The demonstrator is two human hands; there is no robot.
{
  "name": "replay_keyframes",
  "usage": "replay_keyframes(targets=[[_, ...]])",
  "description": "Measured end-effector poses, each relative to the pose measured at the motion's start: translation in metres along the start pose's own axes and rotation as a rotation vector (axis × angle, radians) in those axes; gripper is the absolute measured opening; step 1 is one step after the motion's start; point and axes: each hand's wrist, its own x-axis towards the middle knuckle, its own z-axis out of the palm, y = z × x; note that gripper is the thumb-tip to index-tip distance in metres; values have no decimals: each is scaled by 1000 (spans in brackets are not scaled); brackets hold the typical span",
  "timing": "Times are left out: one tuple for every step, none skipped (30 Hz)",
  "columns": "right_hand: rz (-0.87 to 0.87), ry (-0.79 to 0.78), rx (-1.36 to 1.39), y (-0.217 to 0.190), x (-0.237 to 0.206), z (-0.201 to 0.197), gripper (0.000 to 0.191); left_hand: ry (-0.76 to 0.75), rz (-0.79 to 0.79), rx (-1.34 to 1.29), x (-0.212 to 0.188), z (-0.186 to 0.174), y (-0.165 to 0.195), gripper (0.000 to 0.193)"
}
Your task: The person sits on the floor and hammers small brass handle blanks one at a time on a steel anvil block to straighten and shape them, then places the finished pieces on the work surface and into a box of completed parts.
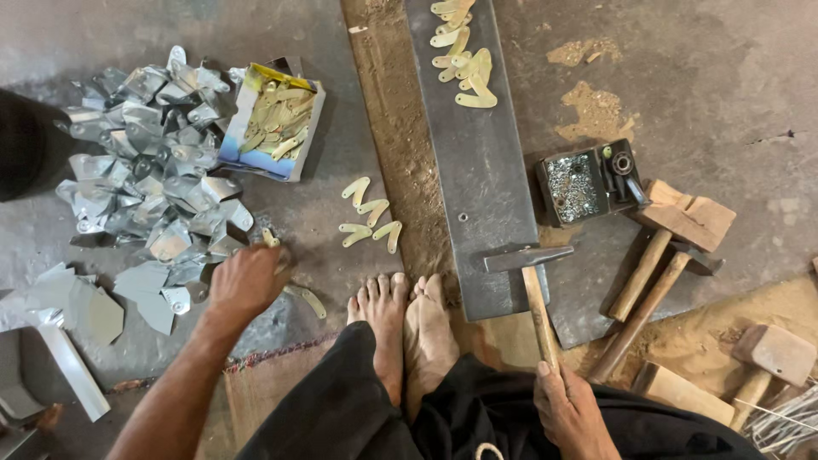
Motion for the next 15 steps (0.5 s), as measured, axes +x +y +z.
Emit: replay_keyframes(targets=[[4,0,-5,1,6,15,30,54,-38,-7,11,7,-8,35],[8,0,-8,1,14,27,30,168,37,-33,23,15,-13,30],[14,2,-13,2,20,37,30,281,109,-61,33,24,-14,27],[21,11,-24,3,26,44,30,355,202,-140,43,34,-12,30],[26,18,-35,4,32,51,30,432,294,-219,55,44,-9,36],[31,26,-44,5,37,56,30,436,291,-190,63,53,-7,38],[24,16,-48,5,41,59,29,438,289,-161,70,60,-3,40],[16,8,-50,5,45,60,29,442,290,-132,76,64,1,42],[8,2,-50,5,46,57,29,428,300,-166,80,66,3,40],[0,6,-50,6,45,53,28,411,310,-201,81,67,6,38],[-8,8,-53,6,42,48,27,395,318,-235,81,67,9,36],[-19,8,-58,4,40,44,27,345,295,-232,81,66,13,32],[-14,8,-58,2,38,40,28,295,273,-228,81,64,17,28],[-7,7,-57,0,35,37,29,244,249,-223,78,64,19,24],[3,6,-57,-1,31,34,31,278,301,-268,74,66,22,23]])
